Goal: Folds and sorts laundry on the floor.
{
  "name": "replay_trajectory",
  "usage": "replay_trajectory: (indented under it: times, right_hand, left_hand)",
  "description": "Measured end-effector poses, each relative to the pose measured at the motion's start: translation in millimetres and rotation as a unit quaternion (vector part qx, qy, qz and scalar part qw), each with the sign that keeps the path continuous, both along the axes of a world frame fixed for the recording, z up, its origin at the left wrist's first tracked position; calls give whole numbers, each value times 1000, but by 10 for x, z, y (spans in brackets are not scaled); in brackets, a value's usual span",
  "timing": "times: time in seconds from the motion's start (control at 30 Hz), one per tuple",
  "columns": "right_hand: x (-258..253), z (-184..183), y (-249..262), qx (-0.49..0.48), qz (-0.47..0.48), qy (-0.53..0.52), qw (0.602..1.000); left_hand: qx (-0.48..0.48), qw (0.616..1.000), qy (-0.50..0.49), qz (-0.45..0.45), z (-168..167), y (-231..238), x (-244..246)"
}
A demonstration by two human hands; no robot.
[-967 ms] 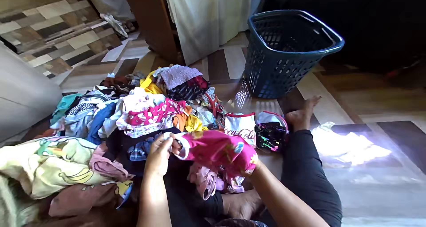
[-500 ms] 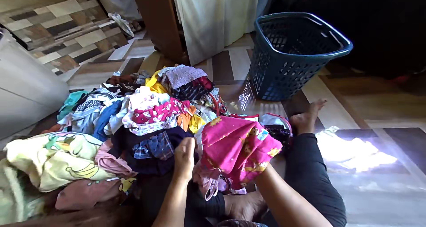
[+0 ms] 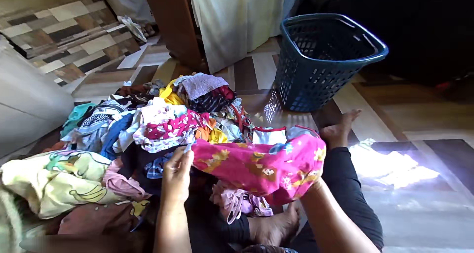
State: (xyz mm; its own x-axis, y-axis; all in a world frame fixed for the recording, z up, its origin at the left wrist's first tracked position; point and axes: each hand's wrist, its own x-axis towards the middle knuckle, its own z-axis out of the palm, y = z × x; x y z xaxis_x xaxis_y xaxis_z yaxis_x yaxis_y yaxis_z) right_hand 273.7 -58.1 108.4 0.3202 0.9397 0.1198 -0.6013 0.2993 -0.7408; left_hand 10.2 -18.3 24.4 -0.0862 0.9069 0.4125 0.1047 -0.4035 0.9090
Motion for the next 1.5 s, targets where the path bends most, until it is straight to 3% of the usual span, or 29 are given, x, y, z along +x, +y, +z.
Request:
replay_trajectory:
  times: [0.03, 0.07, 0.13, 0.23, 0.33, 0.4, 0.5, 0.57, 0.63, 0.77, 0.87, 0.97, 1.07, 1.37, 1.5]
  right_hand:
    - [84, -291, -42, 12, 71, 108, 992]
    - [271, -735, 20, 117, 203, 163, 958]
    - [453, -1085, 263, 216, 299, 150, 917]
    - [552, -977, 455, 55, 223, 27, 973]
    - [558, -678, 662, -90, 125, -118, 981]
    - [561, -370, 710, -65, 68, -173, 980]
    - [667, -59, 617, 81, 30, -206, 975]
    - [810, -70, 519, 162, 39, -247, 955]
    - [967, -319, 364, 159, 38, -313, 936]
    - [1097, -1358, -65, -45, 53, -380, 922]
    - [978, -1981, -332, -227, 94, -442, 863]
    - [872, -2324, -410, -278, 131, -502, 808]
    - [817, -2355, -378, -264, 130, -530, 795]
    - [897, -2109, -267, -83, -32, -496, 864]
    - [931, -2071, -156, 16, -55, -546, 836]
  left_hand:
    - [17, 1000, 15, 1, 19, 0, -33]
    - [29, 999, 26, 1, 40, 3, -42]
    - [21, 999, 42, 12, 90, 38, 1]
    - [-74, 993, 84, 32, 211, 245, 101]
    - [-100, 988, 115, 34, 379, 543, 177]
    - [-21, 993, 112, 33, 557, 619, 207]
    - [116, 991, 59, 1, 696, 627, 167]
    - [142, 989, 30, -3, 583, 589, 124]
    - [112, 993, 33, 6, 282, 484, 85]
    - [-48, 991, 122, -19, -629, 169, 23]
    - [-216, 955, 196, -52, -1194, -53, -11]
    - [-269, 914, 298, -57, -1408, -92, -30]
    - [-245, 912, 327, -43, -1339, -46, 6]
    - [-142, 953, 268, 17, -1353, -1, -22]
    - [-76, 962, 262, 11, -1396, 60, -39]
